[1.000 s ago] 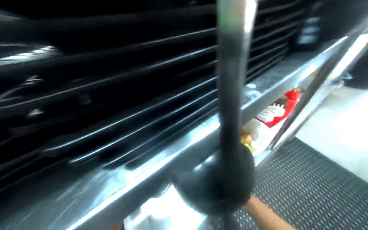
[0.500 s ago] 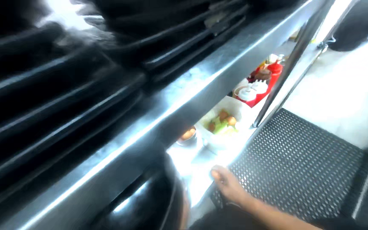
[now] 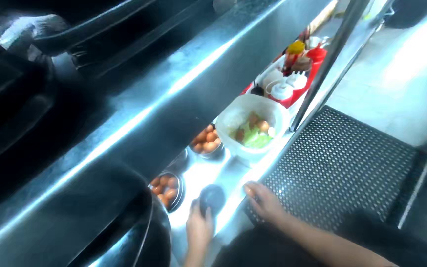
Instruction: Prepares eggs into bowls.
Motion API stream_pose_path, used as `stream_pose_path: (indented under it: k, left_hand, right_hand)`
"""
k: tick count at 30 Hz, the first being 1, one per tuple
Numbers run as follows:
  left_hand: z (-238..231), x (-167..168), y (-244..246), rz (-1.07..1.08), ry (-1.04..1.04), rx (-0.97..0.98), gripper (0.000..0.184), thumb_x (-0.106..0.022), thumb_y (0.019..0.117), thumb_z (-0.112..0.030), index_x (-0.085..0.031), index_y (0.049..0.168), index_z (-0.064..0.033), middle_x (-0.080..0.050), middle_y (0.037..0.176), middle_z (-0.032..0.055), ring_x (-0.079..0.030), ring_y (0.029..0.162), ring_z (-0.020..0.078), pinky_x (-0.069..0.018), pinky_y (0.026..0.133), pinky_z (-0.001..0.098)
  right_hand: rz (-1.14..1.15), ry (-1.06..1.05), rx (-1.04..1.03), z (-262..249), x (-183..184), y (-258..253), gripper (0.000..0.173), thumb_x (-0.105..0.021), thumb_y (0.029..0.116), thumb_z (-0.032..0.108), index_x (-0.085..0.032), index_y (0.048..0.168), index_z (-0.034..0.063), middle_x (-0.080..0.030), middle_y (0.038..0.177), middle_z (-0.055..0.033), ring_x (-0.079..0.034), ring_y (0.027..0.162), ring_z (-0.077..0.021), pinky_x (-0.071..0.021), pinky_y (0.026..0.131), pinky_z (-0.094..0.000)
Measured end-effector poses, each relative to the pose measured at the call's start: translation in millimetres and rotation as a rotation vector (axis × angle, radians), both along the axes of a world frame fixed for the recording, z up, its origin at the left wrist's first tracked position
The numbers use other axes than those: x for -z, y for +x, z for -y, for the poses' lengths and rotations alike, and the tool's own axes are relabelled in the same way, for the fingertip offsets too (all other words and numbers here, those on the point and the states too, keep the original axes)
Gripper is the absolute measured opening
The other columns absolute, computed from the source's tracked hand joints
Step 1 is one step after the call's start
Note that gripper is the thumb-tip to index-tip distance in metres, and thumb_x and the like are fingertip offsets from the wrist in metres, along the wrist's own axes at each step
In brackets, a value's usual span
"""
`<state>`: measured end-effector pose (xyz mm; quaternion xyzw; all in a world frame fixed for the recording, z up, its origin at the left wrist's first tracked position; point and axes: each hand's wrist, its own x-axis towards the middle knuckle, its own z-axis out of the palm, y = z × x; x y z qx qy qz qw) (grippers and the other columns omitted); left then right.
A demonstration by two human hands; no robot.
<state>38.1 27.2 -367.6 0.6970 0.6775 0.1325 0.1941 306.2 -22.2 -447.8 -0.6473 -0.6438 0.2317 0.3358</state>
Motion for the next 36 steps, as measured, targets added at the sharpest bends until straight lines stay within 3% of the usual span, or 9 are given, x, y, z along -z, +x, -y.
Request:
stream_pose_path:
  k: [2,9,12,16,23,29,31,34,36]
  left_hand:
    - [-1,2,-2,0.134,-0.089,-0.075,0.053,-0.066,0.0973,-0.022,-0.054,0.148,-0.0105,-0.072,0.124,0.0121,-0.074,0.101,0.0247,-0.0592,0.092,0.049]
    - [10,-26,11,0.366,-0.184,-0.153,0.047,-0.062,0.1011,-0.006,-0.051,0.147,0.0,-0.072,0.113,0.0207,-0.073,0.093,0.028,-0.0598,0.087,0.0451]
    - [16,-41,10,0.314,-0.145,-0.039,0.049,-0.06,0.1016,-0.012,-0.05,0.146,0.0061,-0.074,0.101,0.0203,-0.074,0.08,0.0241,-0.062,0.076,0.0395]
    - [18,-167,72,0.151,-0.497,-0.17,0.044,-0.052,0.1063,-0.005,-0.046,0.148,0.0086,-0.068,0.11,0.0268,-0.066,0.092,0.0299,-0.0503,0.092,0.0399]
    - [25,-160,60,0.172,-0.426,-0.125,0.038,-0.055,0.1048,-0.006,-0.055,0.139,0.0105,-0.07,0.108,0.0262,-0.066,0.095,0.0302,-0.0496,0.094,0.0401]
    - [18,-138,38,0.082,-0.452,-0.029,0.038,-0.054,0.107,-0.016,-0.059,0.139,0.0038,-0.07,0.117,0.0239,-0.068,0.109,0.0356,-0.0477,0.102,0.0486]
    - [16,-132,32,0.039,-0.504,0.009,0.035,-0.053,0.1076,-0.019,-0.064,0.135,0.0013,-0.071,0.121,0.0215,-0.068,0.113,0.0333,-0.0475,0.105,0.047]
    - [13,-128,30,0.025,-0.565,0.038,0.031,-0.056,0.1069,-0.019,-0.069,0.128,-0.0007,-0.072,0.119,0.0185,-0.068,0.111,0.029,-0.0474,0.104,0.044]
    - [19,-80,-4,0.015,-0.277,0.264,0.031,-0.057,0.1053,-0.027,-0.077,0.111,-0.0036,-0.076,0.1,0.0136,-0.072,0.093,0.0251,-0.054,0.089,0.0433]
  right_hand:
    - [0.01,0.014,0.003,-1,1,-3,0.046,-0.062,0.0979,0.028,-0.06,0.142,0.0144,-0.059,0.144,-0.0104,-0.058,0.132,-0.021,-0.05,0.11,-0.0375]
    - [0.025,0.086,0.056,4,6,-8,0.045,-0.065,0.0949,0.029,-0.063,0.138,0.0142,-0.064,0.137,-0.0113,-0.064,0.123,-0.0223,-0.0561,0.101,-0.0388]
    - [0.031,0.05,0.045,6,2,-6,0.046,-0.065,0.0964,0.031,-0.063,0.139,0.0138,-0.063,0.138,-0.0113,-0.063,0.126,-0.0231,-0.0543,0.104,-0.0406]
    - [0.044,0.079,0.042,7,5,-7,0.046,-0.065,0.0963,0.033,-0.064,0.137,0.0128,-0.065,0.136,-0.0118,-0.064,0.125,-0.0245,-0.0544,0.104,-0.0421]
    - [0.076,0.336,0.086,11,-10,-18,0.045,-0.066,0.0956,0.036,-0.066,0.134,0.0123,-0.068,0.132,-0.0106,-0.068,0.118,-0.0223,-0.0582,0.099,-0.0387]
    - [0.048,0.192,0.056,7,-6,-21,0.048,-0.065,0.0947,0.035,-0.064,0.137,0.0111,-0.067,0.134,-0.0121,-0.065,0.122,-0.0248,-0.0554,0.103,-0.0422]
    - [-0.149,0.065,0.053,5,-34,-29,0.054,-0.065,0.0951,0.038,-0.062,0.14,0.0071,-0.068,0.131,-0.011,-0.066,0.119,-0.0195,-0.0545,0.103,-0.0397]
    - [-0.684,-0.275,0.026,-13,-81,-35,0.047,-0.064,0.0974,0.026,-0.059,0.138,0.0024,-0.072,0.116,-0.0084,-0.071,0.098,-0.0115,-0.0599,0.089,-0.0314]
    - [-0.947,-0.489,0.048,-21,-119,-43,0.034,-0.05,0.1054,0.019,-0.058,0.132,0.0003,-0.069,0.099,-0.0066,-0.068,0.078,-0.0109,-0.0598,0.073,-0.0292]
